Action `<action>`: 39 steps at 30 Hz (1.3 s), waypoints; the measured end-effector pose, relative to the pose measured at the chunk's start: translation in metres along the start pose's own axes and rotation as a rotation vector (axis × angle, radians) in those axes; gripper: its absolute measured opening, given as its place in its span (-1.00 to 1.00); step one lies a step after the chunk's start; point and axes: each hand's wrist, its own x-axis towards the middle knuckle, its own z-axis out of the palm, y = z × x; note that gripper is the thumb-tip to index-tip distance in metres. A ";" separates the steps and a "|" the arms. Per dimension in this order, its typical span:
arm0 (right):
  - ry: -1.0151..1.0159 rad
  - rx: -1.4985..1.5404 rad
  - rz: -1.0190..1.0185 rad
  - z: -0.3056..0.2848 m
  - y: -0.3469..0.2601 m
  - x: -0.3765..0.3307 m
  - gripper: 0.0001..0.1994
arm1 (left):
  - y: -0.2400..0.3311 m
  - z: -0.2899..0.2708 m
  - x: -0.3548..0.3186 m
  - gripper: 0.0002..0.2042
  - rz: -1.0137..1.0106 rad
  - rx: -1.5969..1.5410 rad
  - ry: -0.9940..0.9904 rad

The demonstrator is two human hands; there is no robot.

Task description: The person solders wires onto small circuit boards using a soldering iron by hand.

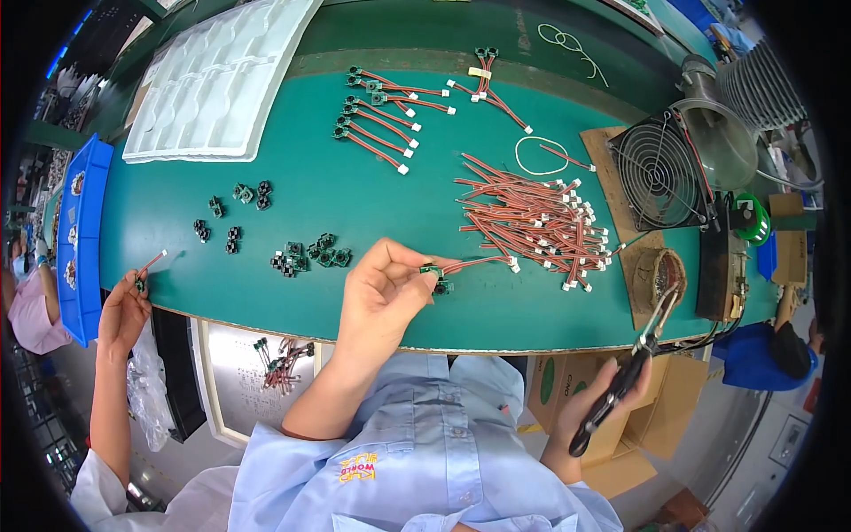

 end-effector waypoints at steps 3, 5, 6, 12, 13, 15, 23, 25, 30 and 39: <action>-0.104 -0.089 0.034 -0.001 0.001 0.011 -0.52 | 0.000 -0.001 0.000 -0.87 -0.006 0.006 0.011; -0.134 -0.066 -0.013 -0.004 -0.001 0.008 -0.53 | 0.000 -0.001 0.000 -0.87 -0.009 0.008 0.009; -0.129 -0.015 -0.071 -0.007 -0.004 0.004 -0.53 | 0.000 -0.001 0.000 -0.87 -0.005 0.009 0.005; -0.788 0.280 -0.503 0.015 -0.045 0.017 -0.68 | -0.003 0.000 0.001 -0.86 0.013 0.027 0.006; -0.867 0.250 -0.511 0.017 -0.048 0.017 -0.69 | -0.003 0.000 0.000 -0.86 0.014 0.030 0.011; -0.944 0.219 -0.518 0.020 -0.050 0.016 -0.70 | -0.003 0.000 0.000 -0.86 0.015 0.032 0.016; -0.959 0.205 -0.526 0.025 -0.051 0.016 -0.66 | -0.002 0.001 0.000 -0.86 0.014 0.028 0.007; -0.962 0.206 -0.523 0.025 -0.051 0.017 -0.66 | -0.002 0.001 0.000 -0.86 0.012 0.028 0.008; -0.973 0.203 -0.529 0.026 -0.050 0.017 -0.67 | -0.001 0.000 0.000 -0.86 0.008 0.023 -0.008; -0.985 0.206 -0.530 0.025 -0.052 0.017 -0.66 | -0.001 0.003 -0.001 -0.86 0.010 0.060 0.041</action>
